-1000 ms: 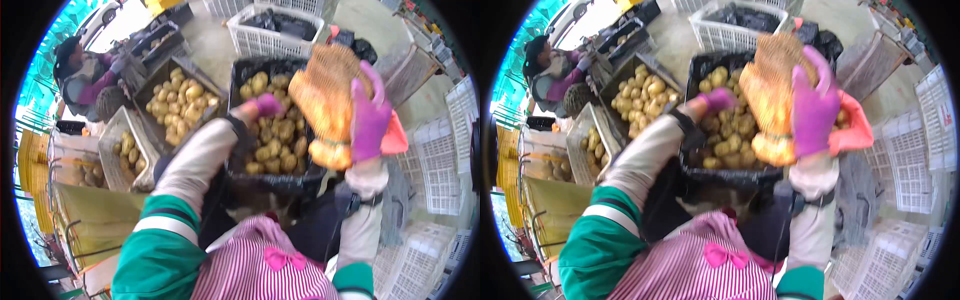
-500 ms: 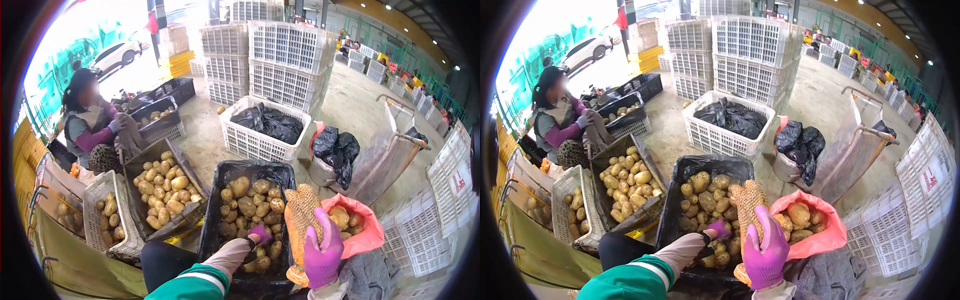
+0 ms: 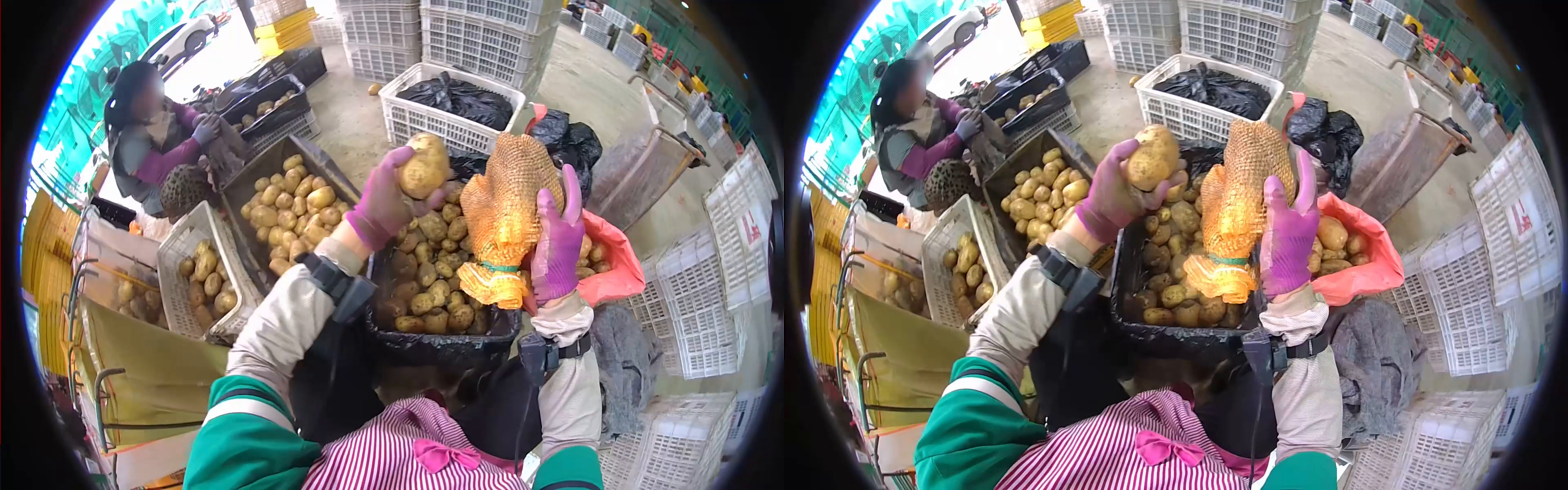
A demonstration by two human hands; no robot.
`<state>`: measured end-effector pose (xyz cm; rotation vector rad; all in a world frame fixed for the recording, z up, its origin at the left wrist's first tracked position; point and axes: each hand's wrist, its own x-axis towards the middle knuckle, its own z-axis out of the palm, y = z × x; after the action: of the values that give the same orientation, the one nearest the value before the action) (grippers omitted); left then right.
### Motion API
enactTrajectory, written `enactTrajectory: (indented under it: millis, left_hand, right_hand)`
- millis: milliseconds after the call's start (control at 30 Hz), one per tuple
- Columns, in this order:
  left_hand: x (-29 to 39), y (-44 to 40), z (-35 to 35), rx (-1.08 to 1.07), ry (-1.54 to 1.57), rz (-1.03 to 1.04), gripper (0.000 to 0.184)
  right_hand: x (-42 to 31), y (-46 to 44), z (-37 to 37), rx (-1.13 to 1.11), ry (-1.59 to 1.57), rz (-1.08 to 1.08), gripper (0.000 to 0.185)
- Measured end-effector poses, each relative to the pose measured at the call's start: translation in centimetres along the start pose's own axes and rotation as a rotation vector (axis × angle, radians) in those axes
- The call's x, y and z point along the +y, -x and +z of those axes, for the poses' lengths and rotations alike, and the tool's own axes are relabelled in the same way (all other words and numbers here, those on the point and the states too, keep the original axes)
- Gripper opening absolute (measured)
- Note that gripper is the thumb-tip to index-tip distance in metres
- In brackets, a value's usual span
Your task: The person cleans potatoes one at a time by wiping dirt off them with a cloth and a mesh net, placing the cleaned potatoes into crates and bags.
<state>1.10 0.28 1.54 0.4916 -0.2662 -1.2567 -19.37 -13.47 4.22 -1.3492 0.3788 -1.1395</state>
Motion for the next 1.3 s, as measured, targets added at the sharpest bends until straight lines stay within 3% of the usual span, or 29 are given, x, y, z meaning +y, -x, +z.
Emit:
enactTrajectory:
  millis: [67, 100, 200, 233, 333, 367, 400, 467, 500, 533, 600, 667, 700, 767, 867, 933, 967, 1000, 1067, 1100, 1133, 1200, 1233, 1300]
  left_hand:
    - [-1.3, 1.5, 1.6, -0.005, -0.061, 0.111, 0.052]
    - [-2.9, 0.4, 0.1, -0.037, -0.456, 0.441, 0.051]
    - [-3.1, 0.8, 1.2, 0.032, -1.437, 0.925, 0.059]
    - [-3.6, 1.2, 3.1, -0.070, -0.835, 0.762, 0.043]
    - [-5.9, 1.9, 4.1, -0.014, -0.221, 0.495, 0.035]
    - [-6.2, 0.8, 2.5, 0.052, -0.768, 0.803, 0.036]
    - [-7.0, -0.4, 0.9, 0.019, -0.783, 0.816, 0.037]
    - [-8.6, -2.7, -2.4, -0.048, -0.812, 0.840, 0.041]
    - [-7.8, -0.6, 0.5, 0.093, -1.018, 0.663, 0.044]
    - [-7.3, 1.1, 2.7, 0.230, -1.216, 0.474, 0.047]
    - [-7.0, 1.6, 2.6, 0.173, -1.115, 0.381, 0.046]
    - [-6.5, 0.9, 0.5, -0.022, -0.843, 0.247, 0.044]
    - [-6.8, 0.3, -0.1, -0.055, -0.488, 0.197, 0.048]
    - [-3.2, 2.6, 1.4, -0.280, -0.312, -0.059, 0.054]
    - [-2.5, 3.5, 2.3, -0.181, -0.161, -0.013, 0.059]
    - [-2.7, 3.1, 1.4, -0.113, -0.136, 0.067, 0.061]
    - [-3.5, 2.8, 0.7, -0.260, -0.852, 0.523, 0.051]
    - [-4.3, 2.5, -0.1, -0.063, -1.472, 1.113, 0.042]
    - [-5.9, 2.1, -0.2, -0.102, -1.280, 0.801, 0.048]
    - [-6.1, 2.1, 0.4, -0.067, -1.470, 0.924, 0.056]
    - [-6.1, 2.2, 0.5, -0.074, -1.463, 0.911, 0.056]
    - [-6.0, 1.8, -0.2, -0.205, -1.577, 0.950, 0.069]
    - [-6.0, 1.7, -0.3, -0.227, -1.613, 0.995, 0.077]
    - [-5.6, 1.8, 0.2, -0.202, -1.600, 0.965, 0.084]
  right_hand:
    - [-0.9, 1.1, 2.4, -0.053, -0.170, 0.055, 0.052]
    - [-1.5, 1.9, 3.5, -0.172, -0.008, 0.005, 0.053]
    - [0.9, 4.2, 5.1, -0.471, 0.438, -0.328, 0.057]
    - [1.5, 3.2, 5.3, -0.558, 0.796, -0.571, 0.059]
    - [2.8, 2.7, 6.9, -0.381, 0.872, -0.611, 0.057]
    - [3.0, 2.4, 7.1, -0.368, 0.777, -0.568, 0.049]
    - [3.5, 1.8, 7.0, -0.368, 0.790, -0.562, 0.049]
    - [4.9, 0.3, 6.6, -0.248, 0.433, -0.204, 0.041]
    - [5.1, -0.9, 5.6, -0.297, 0.210, 0.093, 0.039]
    - [5.4, -2.2, 4.2, -0.305, 0.505, 0.042, 0.040]
    - [5.6, -3.2, 3.3, -0.360, 0.634, 0.177, 0.042]
    - [4.5, -2.6, 2.8, -0.329, 0.444, 0.267, 0.042]
    - [3.6, -2.1, 2.7, -0.304, 0.299, 0.300, 0.042]
    - [2.3, -1.7, 2.7, -0.249, 0.111, 0.316, 0.042]
    - [-0.4, -0.3, 3.5, -0.191, -0.034, 0.208, 0.043]
    - [-1.1, 1.3, 4.7, -0.271, 0.078, 0.035, 0.043]
    - [0.2, 2.2, 4.9, -0.377, 0.321, -0.178, 0.043]
    - [1.5, 3.2, 5.1, -0.432, 0.542, -0.417, 0.043]
    - [2.5, 4.1, 6.3, -0.388, 0.906, -0.639, 0.041]
    - [2.6, 3.8, 6.4, -0.326, 0.835, -0.577, 0.036]
    - [2.9, 2.9, 5.9, -0.322, 0.846, -0.566, 0.036]
    - [3.7, -0.3, 4.2, -0.306, 0.228, 0.067, 0.036]
    - [3.8, -0.9, 3.4, -0.295, -0.002, 0.273, 0.037]
    - [3.9, -0.9, 2.8, -0.251, 0.071, 0.197, 0.037]
